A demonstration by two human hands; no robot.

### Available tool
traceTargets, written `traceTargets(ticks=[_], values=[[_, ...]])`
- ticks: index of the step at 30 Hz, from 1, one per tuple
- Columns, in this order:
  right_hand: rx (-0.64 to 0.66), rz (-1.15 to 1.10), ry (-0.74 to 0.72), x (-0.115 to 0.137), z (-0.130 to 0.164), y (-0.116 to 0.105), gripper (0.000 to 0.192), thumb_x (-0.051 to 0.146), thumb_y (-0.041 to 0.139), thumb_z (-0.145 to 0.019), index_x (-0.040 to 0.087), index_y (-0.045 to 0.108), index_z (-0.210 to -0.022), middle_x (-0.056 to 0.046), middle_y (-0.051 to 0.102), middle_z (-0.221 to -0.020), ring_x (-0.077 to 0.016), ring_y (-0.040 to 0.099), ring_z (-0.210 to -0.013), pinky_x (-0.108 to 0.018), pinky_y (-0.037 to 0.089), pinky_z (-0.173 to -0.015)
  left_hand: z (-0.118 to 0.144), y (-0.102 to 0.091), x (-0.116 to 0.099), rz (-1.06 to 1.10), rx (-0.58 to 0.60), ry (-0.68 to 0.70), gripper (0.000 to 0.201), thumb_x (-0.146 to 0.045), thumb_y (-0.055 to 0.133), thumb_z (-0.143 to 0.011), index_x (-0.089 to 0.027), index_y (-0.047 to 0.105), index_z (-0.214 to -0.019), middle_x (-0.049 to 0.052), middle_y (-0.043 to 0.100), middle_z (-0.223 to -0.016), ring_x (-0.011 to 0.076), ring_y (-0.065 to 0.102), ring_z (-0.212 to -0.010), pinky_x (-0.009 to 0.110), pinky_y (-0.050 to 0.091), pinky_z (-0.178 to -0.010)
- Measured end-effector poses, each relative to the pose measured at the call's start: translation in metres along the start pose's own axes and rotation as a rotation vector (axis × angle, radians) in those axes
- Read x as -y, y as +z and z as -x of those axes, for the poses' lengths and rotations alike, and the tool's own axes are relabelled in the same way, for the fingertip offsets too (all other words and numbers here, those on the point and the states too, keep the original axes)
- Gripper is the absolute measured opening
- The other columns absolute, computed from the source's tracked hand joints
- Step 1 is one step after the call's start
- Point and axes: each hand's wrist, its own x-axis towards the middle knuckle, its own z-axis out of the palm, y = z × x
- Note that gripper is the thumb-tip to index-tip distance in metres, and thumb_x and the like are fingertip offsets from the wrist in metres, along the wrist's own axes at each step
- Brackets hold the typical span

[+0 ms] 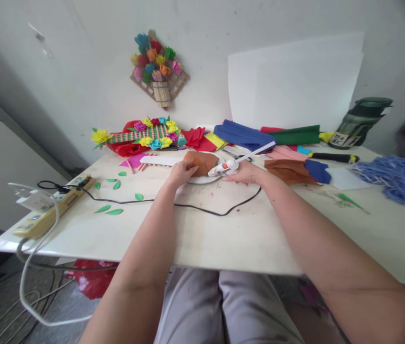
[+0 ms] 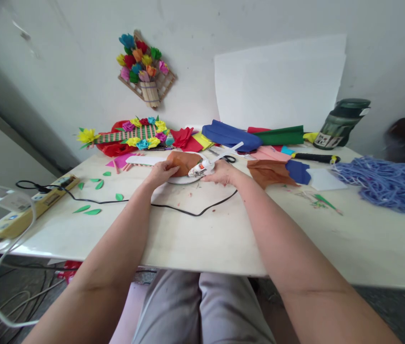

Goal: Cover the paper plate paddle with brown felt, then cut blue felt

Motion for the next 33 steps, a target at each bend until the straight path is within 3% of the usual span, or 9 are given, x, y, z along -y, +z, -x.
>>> traceTargets(ticks=[7,17,25,33], values=[[0.041,-0.069,0.017,0.0,0.008,-0.011,0.023,0.032,0.07,-0.067,0.013,0.061,-0.077,0.0,0.056,-0.052,-0.0064,0.044,-0.036,-0.017,0.035,-0.03,-0.001,-0.001,0.003,-0.032,0.028,-0.011,0.028,-0.044,0.055,-0.075,-0.018,0.053,-0.065,-0.001,0.047,-0.056,0.0128,0.043,-0.055,0.026,0.029,-0.052],[0.0,-0.056,-0.001,0.001,0.007,-0.008,0.024,0.032,0.07,-0.068,0.013,0.064,-0.081,-0.001,0.06,-0.059,-0.0069,0.047,-0.039,-0.016,0.036,-0.03,0.001,0.0,-0.003,-0.005,-0.012,-0.023,0.02,-0.037,0.056,-0.075,-0.017,0.06,-0.073,0.001,0.054,-0.061,0.0153,0.049,-0.062,0.026,0.034,-0.058],[-0.044,0.015,-0.018,-0.004,-0.002,0.001,0.028,0.036,0.071,-0.065,0.017,0.067,-0.086,-0.001,0.062,-0.067,-0.0104,0.052,-0.046,-0.019,0.04,-0.032,0.0,0.0,-0.003,-0.062,-0.021,0.009,0.025,-0.039,0.053,-0.075,-0.019,0.048,-0.061,-0.002,0.043,-0.053,0.0131,0.041,-0.056,0.026,0.028,-0.056],[-0.047,0.058,-0.032,0.001,0.004,-0.006,0.03,0.033,0.07,-0.065,0.018,0.067,-0.091,-0.001,0.063,-0.069,-0.0103,0.051,-0.044,-0.02,0.04,-0.032,-0.001,0.0,-0.002,-0.066,-0.013,-0.007,0.026,-0.04,0.054,-0.075,-0.019,0.05,-0.061,-0.001,0.047,-0.054,0.0145,0.046,-0.06,0.026,0.032,-0.057]])
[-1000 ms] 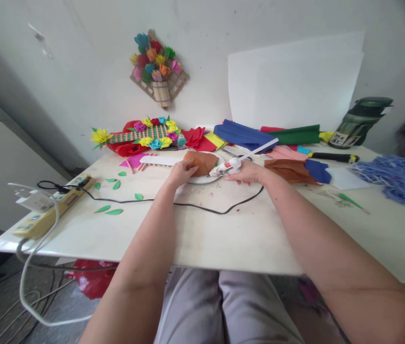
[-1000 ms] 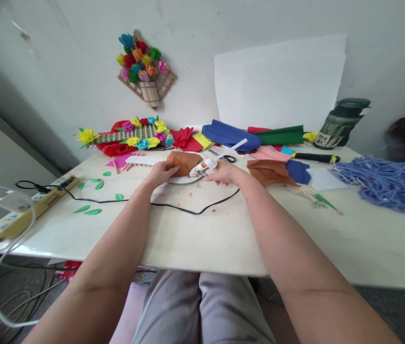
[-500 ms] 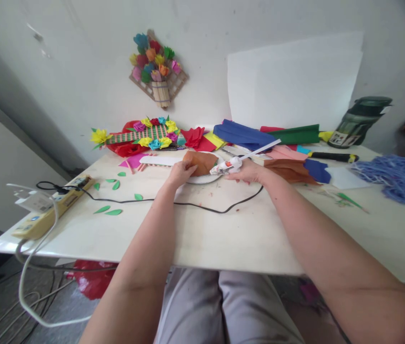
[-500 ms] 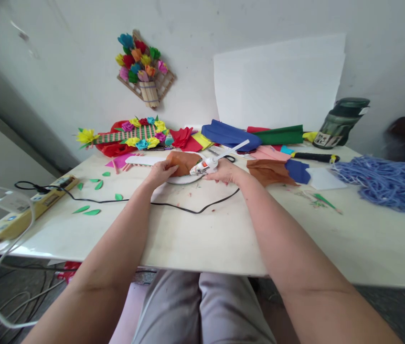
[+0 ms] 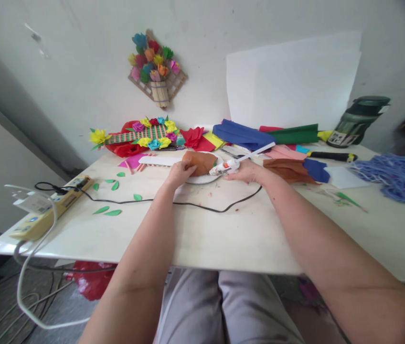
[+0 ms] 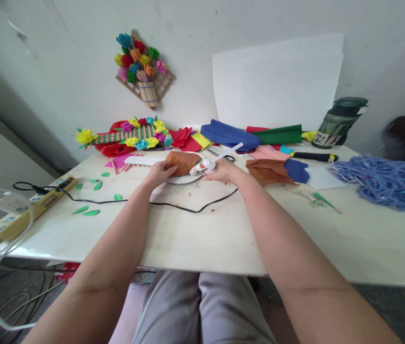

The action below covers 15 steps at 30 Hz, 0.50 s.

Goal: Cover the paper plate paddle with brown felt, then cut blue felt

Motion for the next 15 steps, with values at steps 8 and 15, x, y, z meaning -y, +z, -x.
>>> traceTargets(ticks=[8,15], values=[[0.038,-0.095,0.071,-0.003,0.005,-0.012,0.019,0.031,0.068,-0.07,0.014,0.06,-0.068,0.003,0.052,-0.047,-0.0061,0.042,-0.034,-0.018,0.035,-0.031,0.002,-0.005,0.001,0.077,0.061,0.014,0.027,-0.042,0.058,-0.071,-0.015,0.065,-0.073,0.0,0.055,-0.059,0.0149,0.05,-0.061,0.026,0.036,-0.057],[0.021,-0.29,-0.013,-0.011,0.004,-0.01,0.022,0.032,0.066,-0.07,0.014,0.055,-0.063,0.004,0.052,-0.044,-0.0048,0.039,-0.029,-0.018,0.033,-0.031,0.004,-0.014,-0.004,0.095,0.169,0.072,0.029,-0.041,0.069,-0.061,-0.015,0.069,-0.071,0.002,0.063,-0.068,0.016,0.054,-0.068,0.026,0.04,-0.062]])
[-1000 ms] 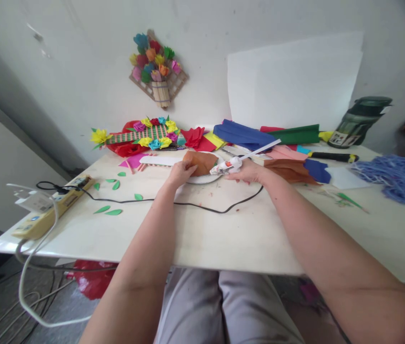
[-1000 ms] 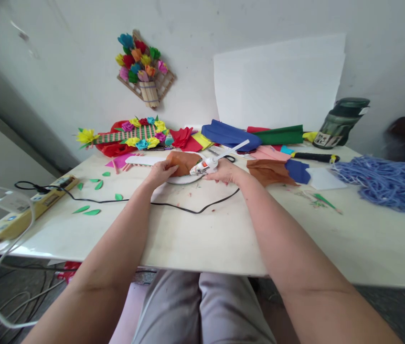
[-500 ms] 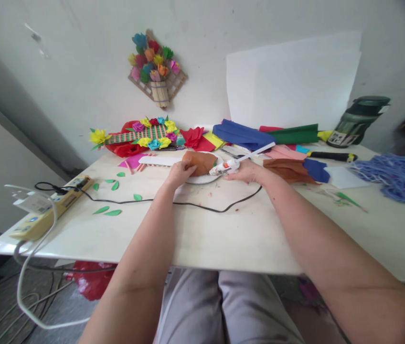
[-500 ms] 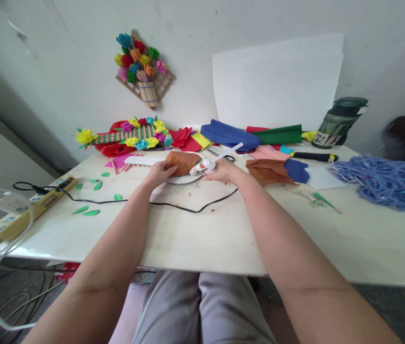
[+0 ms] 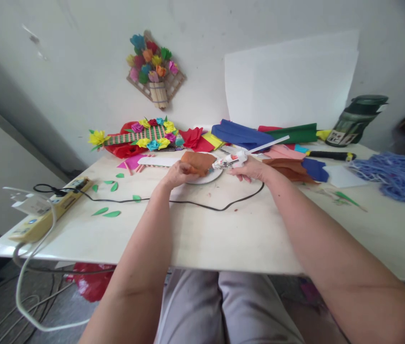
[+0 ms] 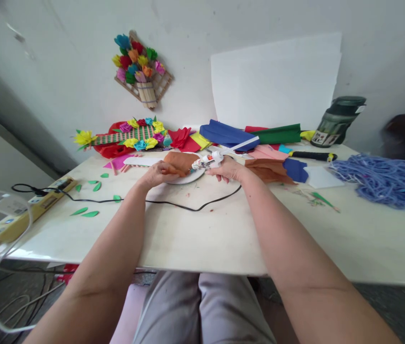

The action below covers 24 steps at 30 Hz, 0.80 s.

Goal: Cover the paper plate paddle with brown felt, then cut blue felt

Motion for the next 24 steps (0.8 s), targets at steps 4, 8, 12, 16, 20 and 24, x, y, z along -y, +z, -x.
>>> traceTargets(ticks=[4,8,12,16,20,24], values=[[0.019,-0.025,0.006,-0.005,-0.006,0.007,0.024,0.034,0.067,-0.07,0.015,0.054,-0.063,0.004,0.053,-0.044,-0.0043,0.04,-0.029,-0.017,0.032,-0.031,0.0,-0.001,-0.004,-0.034,0.109,0.155,0.024,-0.039,0.072,-0.059,-0.018,0.072,-0.071,0.004,0.068,-0.08,0.0167,0.056,-0.077,0.026,0.042,-0.072],[0.031,-0.028,0.014,-0.004,-0.007,0.012,0.021,0.032,0.067,-0.07,0.016,0.054,-0.064,0.005,0.052,-0.043,-0.0044,0.039,-0.029,-0.017,0.031,-0.03,0.001,-0.002,-0.006,-0.102,0.153,0.203,0.016,-0.033,0.072,-0.061,-0.02,0.073,-0.07,0.004,0.068,-0.084,0.0173,0.058,-0.08,0.027,0.042,-0.075],[0.042,-0.013,0.046,-0.003,-0.008,0.019,0.018,0.029,0.066,-0.071,0.016,0.054,-0.066,0.005,0.052,-0.043,-0.0047,0.039,-0.028,-0.017,0.031,-0.029,0.002,-0.005,-0.006,-0.138,0.21,0.243,0.012,-0.026,0.069,-0.063,-0.02,0.073,-0.073,0.004,0.069,-0.086,0.016,0.059,-0.078,0.025,0.043,-0.069],[0.06,-0.004,0.035,-0.006,-0.012,0.024,0.017,0.029,0.066,-0.071,0.016,0.056,-0.069,0.005,0.053,-0.043,-0.0049,0.039,-0.028,-0.016,0.031,-0.029,0.002,-0.007,-0.008,-0.203,0.229,0.246,0.01,-0.026,0.067,-0.064,-0.02,0.073,-0.07,0.005,0.068,-0.088,0.0171,0.059,-0.079,0.025,0.042,-0.07],[0.057,-0.026,0.03,-0.004,-0.012,0.028,0.017,0.028,0.068,-0.071,0.016,0.056,-0.069,0.005,0.051,-0.043,-0.0045,0.038,-0.028,-0.016,0.03,-0.028,0.002,-0.007,-0.009,-0.268,0.217,0.252,0.01,-0.029,0.066,-0.067,-0.021,0.072,-0.065,0.005,0.068,-0.089,0.0176,0.059,-0.081,0.025,0.041,-0.071],[0.048,-0.02,0.062,-0.001,-0.012,0.03,0.018,0.028,0.069,-0.07,0.015,0.055,-0.07,0.005,0.05,-0.043,-0.0046,0.039,-0.029,-0.016,0.031,-0.028,0.003,-0.007,-0.009,-0.267,0.214,0.25,0.011,-0.03,0.066,-0.068,-0.021,0.072,-0.069,0.004,0.068,-0.091,0.0171,0.059,-0.084,0.024,0.041,-0.074]])
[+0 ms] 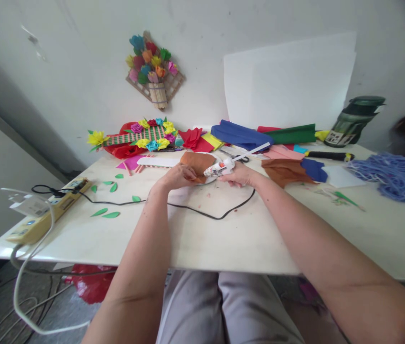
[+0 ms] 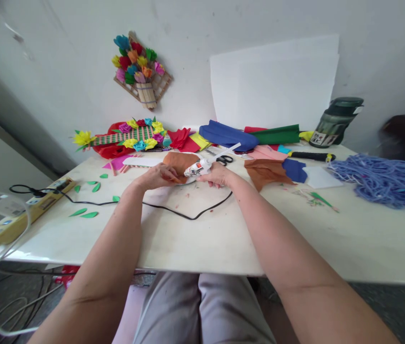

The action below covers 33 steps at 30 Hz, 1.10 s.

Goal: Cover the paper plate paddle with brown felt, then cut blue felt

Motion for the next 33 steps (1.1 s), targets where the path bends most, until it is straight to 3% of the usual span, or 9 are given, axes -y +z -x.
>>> traceTargets(ticks=[8,22,29,33], values=[[0.022,0.053,0.021,-0.004,0.0,-0.008,0.019,0.028,0.067,-0.073,0.015,0.054,-0.067,0.004,0.052,-0.043,-0.0041,0.038,-0.029,-0.016,0.031,-0.029,0.002,-0.007,-0.009,-0.124,0.096,-0.013,0.02,-0.036,0.061,-0.074,-0.023,0.074,-0.082,0.002,0.068,-0.099,0.0177,0.058,-0.095,0.026,0.041,-0.084],[0.038,0.024,0.034,-0.018,0.0,-0.025,0.025,0.034,0.07,-0.07,0.015,0.054,-0.065,0.002,0.054,-0.043,-0.005,0.038,-0.027,-0.019,0.03,-0.029,0.002,0.0,0.005,-0.127,0.082,0.002,0.02,-0.033,0.065,-0.07,-0.028,0.075,-0.088,0.002,0.065,-0.105,0.0193,0.055,-0.099,0.029,0.038,-0.093],[0.018,-0.086,-0.032,-0.013,0.006,-0.03,0.025,0.033,0.068,-0.07,0.014,0.054,-0.062,0.002,0.054,-0.043,-0.0042,0.038,-0.028,-0.018,0.029,-0.029,0.009,-0.012,-0.003,0.066,0.07,-0.019,0.032,-0.049,0.069,-0.062,-0.026,0.074,-0.083,0.001,0.068,-0.099,0.0199,0.059,-0.095,0.027,0.043,-0.086],[0.017,-0.089,-0.058,-0.009,0.002,-0.02,0.024,0.032,0.069,-0.07,0.015,0.054,-0.063,0.002,0.054,-0.043,-0.0045,0.038,-0.028,-0.018,0.029,-0.028,0.016,-0.019,-0.007,0.262,-0.023,-0.18,0.048,-0.061,0.046,-0.076,-0.022,0.073,-0.073,0.001,0.07,-0.088,0.0199,0.061,-0.088,0.028,0.044,-0.085]])
